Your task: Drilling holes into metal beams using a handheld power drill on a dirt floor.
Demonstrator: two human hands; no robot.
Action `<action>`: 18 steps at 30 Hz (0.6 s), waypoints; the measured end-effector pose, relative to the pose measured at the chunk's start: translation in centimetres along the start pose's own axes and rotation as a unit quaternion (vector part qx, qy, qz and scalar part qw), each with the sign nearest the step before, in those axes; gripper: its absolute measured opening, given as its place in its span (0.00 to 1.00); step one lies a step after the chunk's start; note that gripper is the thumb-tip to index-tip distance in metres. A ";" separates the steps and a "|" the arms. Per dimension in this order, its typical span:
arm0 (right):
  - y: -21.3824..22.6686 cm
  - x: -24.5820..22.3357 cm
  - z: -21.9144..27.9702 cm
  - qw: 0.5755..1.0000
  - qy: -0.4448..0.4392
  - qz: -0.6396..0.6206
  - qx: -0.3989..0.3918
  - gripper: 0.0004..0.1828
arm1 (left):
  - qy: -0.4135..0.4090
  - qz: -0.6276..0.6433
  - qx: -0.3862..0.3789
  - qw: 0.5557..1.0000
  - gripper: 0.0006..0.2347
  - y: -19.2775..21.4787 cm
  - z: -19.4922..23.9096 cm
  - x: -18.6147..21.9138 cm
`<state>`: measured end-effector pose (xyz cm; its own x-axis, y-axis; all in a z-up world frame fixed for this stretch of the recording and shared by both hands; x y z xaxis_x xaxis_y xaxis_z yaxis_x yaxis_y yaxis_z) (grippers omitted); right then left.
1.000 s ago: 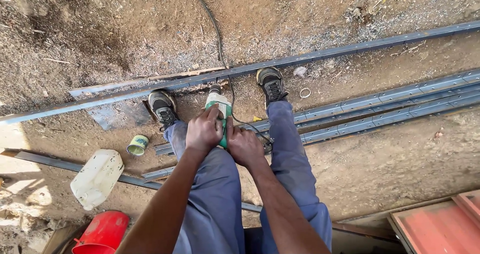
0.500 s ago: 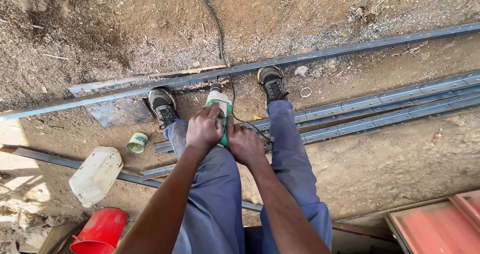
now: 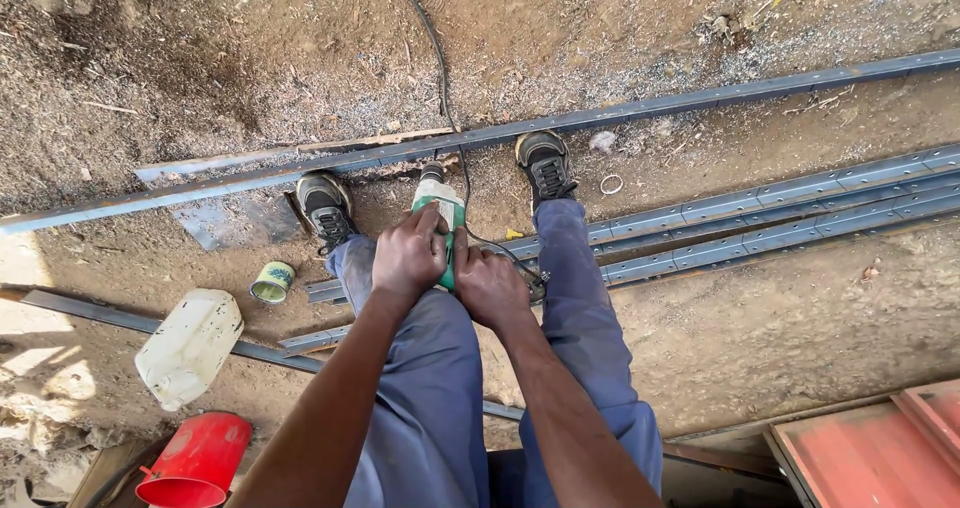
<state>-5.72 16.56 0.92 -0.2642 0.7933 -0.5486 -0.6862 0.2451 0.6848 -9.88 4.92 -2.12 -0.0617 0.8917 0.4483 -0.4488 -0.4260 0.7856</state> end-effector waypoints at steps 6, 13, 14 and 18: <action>-0.1 0.0 0.1 1.000 0.001 0.010 -0.002 0.32 | 0.001 0.001 0.001 1.000 0.04 -0.3 0.4 -0.4; 0.8 0.1 0.0 1.000 0.006 -0.004 0.000 0.33 | 0.008 -0.002 0.014 1.000 0.04 -0.8 0.3 -0.4; 0.8 0.1 0.0 1.000 0.007 0.005 0.001 0.32 | 0.009 0.001 0.013 1.000 0.04 -0.9 0.4 -0.5; 1.3 0.0 0.0 1.000 0.012 0.017 0.006 0.32 | 0.015 -0.008 0.016 1.000 0.04 -0.7 0.6 -0.5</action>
<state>-6.63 16.85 1.84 -0.3038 0.7871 -0.5368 -0.6680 0.2258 0.7091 -9.02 4.62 -2.64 -0.0809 0.9025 0.4230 -0.4212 -0.4156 0.8061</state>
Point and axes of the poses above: each hand's wrist, its own z-axis away from the middle knuckle, its own y-axis out of the back of the hand, x = y × z, the point moved 6 cm from there along -z, towards the middle knuckle, and after that the axes turned 8 degrees about y, right-handed, at the moved point
